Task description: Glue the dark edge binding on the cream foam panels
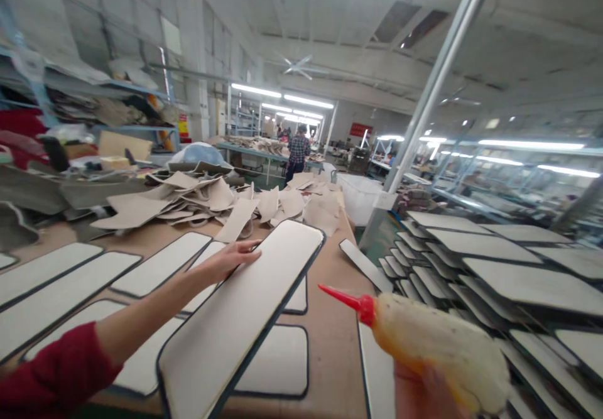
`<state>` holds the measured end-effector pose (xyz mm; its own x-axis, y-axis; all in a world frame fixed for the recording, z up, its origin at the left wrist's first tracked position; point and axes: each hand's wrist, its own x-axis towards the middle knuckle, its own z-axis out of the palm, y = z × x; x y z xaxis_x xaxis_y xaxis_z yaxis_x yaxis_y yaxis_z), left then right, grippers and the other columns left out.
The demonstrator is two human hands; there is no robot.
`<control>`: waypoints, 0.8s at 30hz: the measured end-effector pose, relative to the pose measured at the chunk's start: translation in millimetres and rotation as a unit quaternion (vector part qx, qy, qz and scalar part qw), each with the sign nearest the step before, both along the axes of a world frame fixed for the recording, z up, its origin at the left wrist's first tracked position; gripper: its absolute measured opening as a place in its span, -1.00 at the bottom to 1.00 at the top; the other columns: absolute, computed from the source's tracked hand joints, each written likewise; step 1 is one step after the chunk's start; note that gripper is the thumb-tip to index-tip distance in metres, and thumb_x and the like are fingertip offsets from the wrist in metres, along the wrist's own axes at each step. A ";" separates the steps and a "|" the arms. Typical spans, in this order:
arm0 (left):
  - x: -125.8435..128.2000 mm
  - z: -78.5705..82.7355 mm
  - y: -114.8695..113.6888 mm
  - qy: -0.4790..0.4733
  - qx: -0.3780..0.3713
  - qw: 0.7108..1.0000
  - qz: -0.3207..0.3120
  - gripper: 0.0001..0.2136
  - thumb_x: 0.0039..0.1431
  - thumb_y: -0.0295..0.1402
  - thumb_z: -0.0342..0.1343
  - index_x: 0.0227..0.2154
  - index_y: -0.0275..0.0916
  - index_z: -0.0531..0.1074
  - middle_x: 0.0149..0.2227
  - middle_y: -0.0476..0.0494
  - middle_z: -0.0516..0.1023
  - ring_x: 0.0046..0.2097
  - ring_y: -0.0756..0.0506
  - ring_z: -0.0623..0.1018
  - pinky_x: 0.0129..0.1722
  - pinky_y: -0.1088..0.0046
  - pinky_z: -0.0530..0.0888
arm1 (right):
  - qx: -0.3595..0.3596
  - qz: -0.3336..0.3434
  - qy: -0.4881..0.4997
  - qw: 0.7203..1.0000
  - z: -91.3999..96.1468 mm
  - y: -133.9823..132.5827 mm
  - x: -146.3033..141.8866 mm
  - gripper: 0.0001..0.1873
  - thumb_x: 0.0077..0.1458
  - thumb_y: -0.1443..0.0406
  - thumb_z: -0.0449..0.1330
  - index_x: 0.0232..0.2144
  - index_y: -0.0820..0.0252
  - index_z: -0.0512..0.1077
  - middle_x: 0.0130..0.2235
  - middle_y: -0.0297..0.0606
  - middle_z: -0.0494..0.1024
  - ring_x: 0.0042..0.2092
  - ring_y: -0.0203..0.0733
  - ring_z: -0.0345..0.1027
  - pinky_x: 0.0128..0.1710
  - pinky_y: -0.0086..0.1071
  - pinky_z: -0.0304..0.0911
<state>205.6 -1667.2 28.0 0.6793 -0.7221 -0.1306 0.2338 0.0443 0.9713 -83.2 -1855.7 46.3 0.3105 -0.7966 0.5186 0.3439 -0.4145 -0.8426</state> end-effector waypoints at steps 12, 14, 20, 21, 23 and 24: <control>-42.4 0.5 13.5 -0.018 0.048 0.999 -0.014 -0.13 -0.32 -0.03 0.51 0.15 -0.22 0.47 -0.25 -0.11 0.68 -0.28 -0.14 0.62 -0.28 0.42 0.52 | 0.171 -0.013 -0.214 0.962 -13.3 -14.9 -21.1 -0.20 -0.35 0.17 0.57 0.04 -0.09 0.49 0.22 -0.37 0.42 0.34 0.10 0.11 0.39 0.10 -0.06; -47.8 1.2 13.3 -0.027 0.059 0.998 -0.004 -0.11 -0.31 -0.01 0.51 0.17 -0.21 0.45 -0.23 -0.11 0.67 -0.24 -0.16 0.62 -0.25 0.40 0.52 | 0.199 0.009 -0.176 0.964 -29.7 -13.0 -26.6 -0.17 -0.36 0.19 0.57 0.06 -0.09 0.48 0.17 -0.34 0.46 0.26 0.09 0.25 0.35 0.02 0.06; -69.3 9.5 8.0 -0.057 0.093 0.994 0.008 -0.16 -0.34 0.01 0.49 0.10 -0.22 0.52 -0.18 -0.13 0.65 -0.10 -0.24 0.60 -0.11 0.34 0.50 | 0.186 0.086 -0.151 0.967 -39.8 9.8 -31.2 -0.19 -0.27 0.20 0.56 0.09 -0.10 0.44 0.08 -0.32 0.55 0.09 0.00 0.45 0.22 -0.17 0.26; -72.0 9.9 6.9 -0.069 0.099 0.993 0.015 -0.20 -0.33 0.00 0.49 0.07 -0.21 0.55 -0.18 -0.13 0.65 -0.08 -0.24 0.60 -0.08 0.34 0.49 | 0.198 0.079 -0.157 0.964 -32.3 12.8 -31.0 -0.20 -0.26 0.18 0.57 0.08 -0.11 0.44 0.07 -0.36 0.55 0.09 -0.07 0.45 0.22 -0.25 0.25; -76.4 9.4 3.9 -0.091 0.110 0.989 0.021 -0.26 -0.28 -0.02 0.47 0.04 -0.20 0.57 -0.17 -0.13 0.64 -0.05 -0.25 0.58 -0.05 0.34 0.47 | 0.212 0.071 -0.166 0.960 -17.4 15.8 -31.1 -0.22 -0.25 0.14 0.58 0.06 -0.12 0.44 0.04 -0.42 0.57 0.07 -0.16 0.46 0.18 -0.37 0.26; -78.5 8.7 1.7 -0.099 0.113 0.989 0.017 -0.27 -0.26 -0.03 0.46 0.06 -0.20 0.56 -0.17 -0.13 0.64 -0.05 -0.25 0.58 -0.05 0.33 0.47 | 0.213 0.075 -0.167 0.960 -12.2 15.7 -31.3 -0.23 -0.24 0.14 0.57 0.06 -0.12 0.44 0.03 -0.43 0.58 0.06 -0.18 0.46 0.15 -0.39 0.28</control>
<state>127.1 -1665.5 36.7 0.7315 -0.6658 -0.1469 0.0396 -0.1736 0.9840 -114.5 -1840.0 34.1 0.3115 -0.9174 0.2476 0.6538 0.0179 -0.7565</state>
